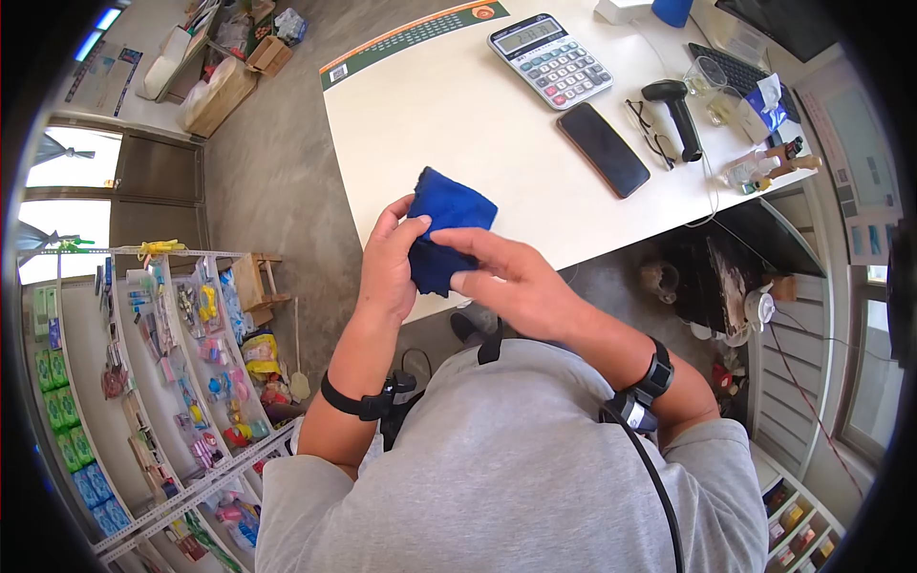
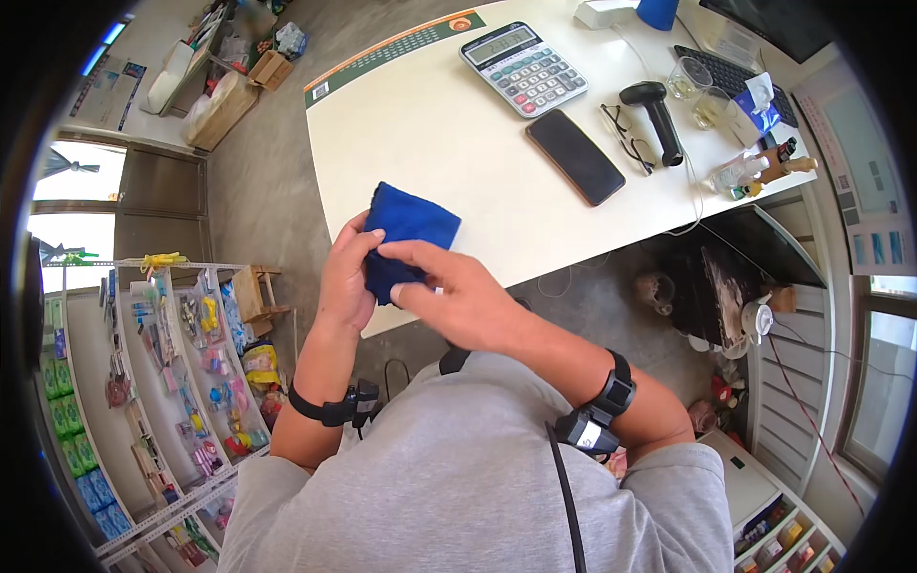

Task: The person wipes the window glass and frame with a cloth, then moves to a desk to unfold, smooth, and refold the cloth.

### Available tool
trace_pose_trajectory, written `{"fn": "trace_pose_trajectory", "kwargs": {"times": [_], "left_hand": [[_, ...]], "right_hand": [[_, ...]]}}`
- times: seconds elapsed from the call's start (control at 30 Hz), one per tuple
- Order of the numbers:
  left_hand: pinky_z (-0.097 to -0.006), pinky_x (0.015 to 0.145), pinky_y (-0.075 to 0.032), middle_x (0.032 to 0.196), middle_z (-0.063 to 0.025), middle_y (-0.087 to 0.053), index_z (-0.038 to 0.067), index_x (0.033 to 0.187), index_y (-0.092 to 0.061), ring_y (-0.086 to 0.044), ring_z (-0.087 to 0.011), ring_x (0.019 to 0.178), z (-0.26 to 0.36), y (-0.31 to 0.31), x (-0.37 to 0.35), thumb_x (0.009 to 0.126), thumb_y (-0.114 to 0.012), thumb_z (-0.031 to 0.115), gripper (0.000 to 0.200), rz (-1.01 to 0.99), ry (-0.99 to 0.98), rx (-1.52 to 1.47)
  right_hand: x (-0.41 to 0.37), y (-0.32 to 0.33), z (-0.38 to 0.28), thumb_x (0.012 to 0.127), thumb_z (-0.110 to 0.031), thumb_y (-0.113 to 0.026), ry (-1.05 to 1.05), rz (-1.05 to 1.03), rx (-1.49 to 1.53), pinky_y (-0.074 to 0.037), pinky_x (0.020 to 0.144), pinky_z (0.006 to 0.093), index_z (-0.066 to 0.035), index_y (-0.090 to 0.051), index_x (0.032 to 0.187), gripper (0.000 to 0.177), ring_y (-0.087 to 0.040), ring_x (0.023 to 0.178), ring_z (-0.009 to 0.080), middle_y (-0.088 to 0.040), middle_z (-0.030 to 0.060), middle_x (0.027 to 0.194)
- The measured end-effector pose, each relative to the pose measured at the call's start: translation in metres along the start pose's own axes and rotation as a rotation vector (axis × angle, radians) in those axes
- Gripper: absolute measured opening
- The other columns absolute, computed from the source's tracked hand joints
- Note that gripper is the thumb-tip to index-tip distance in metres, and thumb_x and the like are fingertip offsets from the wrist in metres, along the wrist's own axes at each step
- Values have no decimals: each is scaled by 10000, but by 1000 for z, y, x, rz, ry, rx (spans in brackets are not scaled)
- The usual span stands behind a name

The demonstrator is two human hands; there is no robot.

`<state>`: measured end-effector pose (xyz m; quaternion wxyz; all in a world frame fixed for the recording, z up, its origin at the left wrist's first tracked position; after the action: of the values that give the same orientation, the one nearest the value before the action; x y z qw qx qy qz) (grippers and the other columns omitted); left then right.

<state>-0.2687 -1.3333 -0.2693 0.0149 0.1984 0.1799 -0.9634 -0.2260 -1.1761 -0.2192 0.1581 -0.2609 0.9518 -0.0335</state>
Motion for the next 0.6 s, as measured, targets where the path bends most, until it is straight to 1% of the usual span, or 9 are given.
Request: {"fn": "trace_pose_trajectory", "kwargs": {"times": [0.1,0.17,0.23,0.3,0.4,0.5,0.53,0.57,0.6], "left_hand": [[-374,958,-586,1235,-143,-669,3,1432,-499,-687,-230,1100,2,-8,2,974,-644,110,492,15,-10,-88],[-398,956,-596,1285,-128,-659,8,1415,-527,-690,-242,1103,-1,-2,13,975,-599,73,450,-22,-78,-181],[-452,999,-595,1331,-149,-646,32,1456,-511,-689,-290,1165,10,-24,7,976,-582,96,490,-172,-75,-156],[-493,1021,-598,1407,-185,-612,30,1509,-449,-677,-332,1224,18,-58,-16,981,-512,106,538,-287,-37,-85],[-480,1062,-572,1462,-174,-583,37,1542,-439,-651,-313,1267,2,-96,-40,1000,-499,126,552,-558,65,-79],[-449,1114,-531,1450,-185,-590,8,1504,-474,-635,-303,1288,-30,-138,-72,963,-505,95,549,-763,171,-55],[-432,1136,-510,1430,-192,-604,-10,1490,-485,-635,-296,1287,-44,-152,-82,934,-517,64,562,-842,229,-22],[-398,1110,-521,1347,-147,-646,2,1422,-546,-648,-242,1230,-51,-174,-102,930,-538,-4,492,-933,346,-75],[-385,1094,-528,1339,-141,-648,6,1410,-552,-650,-228,1212,-64,-182,-109,940,-543,-15,470,-973,379,-24]], "right_hand": [[-36,-14,-30,1002,-185,-662,681,63,-457,-545,977,399,-34,-658,1390,416,-698,1128,278,-710,167,1309],[-53,-30,-8,996,-242,-692,383,-366,-328,-556,912,371,-15,-690,1307,386,-724,1031,265,-731,183,1237],[-69,-24,2,976,-293,-731,126,-475,-282,-561,891,360,-10,-712,1247,392,-723,1028,247,-750,174,1173],[-79,20,17,983,-366,-736,9,-50,-262,-563,855,350,-14,-700,1263,451,-718,998,219,-752,139,1172],[-121,74,57,969,-462,-749,32,585,-9,-535,952,345,-60,-583,1458,655,-668,1143,195,-685,116,1347],[-159,59,89,891,-560,-815,320,593,485,-461,1096,367,-115,-376,1625,965,-557,1339,208,-536,104,1541],[-174,37,86,815,-589,-872,279,488,673,-374,1200,409,-104,-235,1680,1179,-451,1462,234,-418,105,1636],[-184,22,94,890,-468,-855,373,457,817,-405,1199,426,-33,-366,1609,971,-504,1428,243,-500,122,1568],[-199,14,106,915,-428,-839,357,577,840,-418,1187,423,-18,-441,1555,858,-537,1391,237,-553,117,1514]]}}
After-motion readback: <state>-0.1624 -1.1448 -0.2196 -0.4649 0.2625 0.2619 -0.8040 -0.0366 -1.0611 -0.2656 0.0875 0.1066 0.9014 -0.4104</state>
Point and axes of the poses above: each hand's wrist, its own x-axis towards the middle knuckle, its own y-axis out of the back of the hand, z = x × y, the point moved 8 cm from there along x, towards the middle knuckle
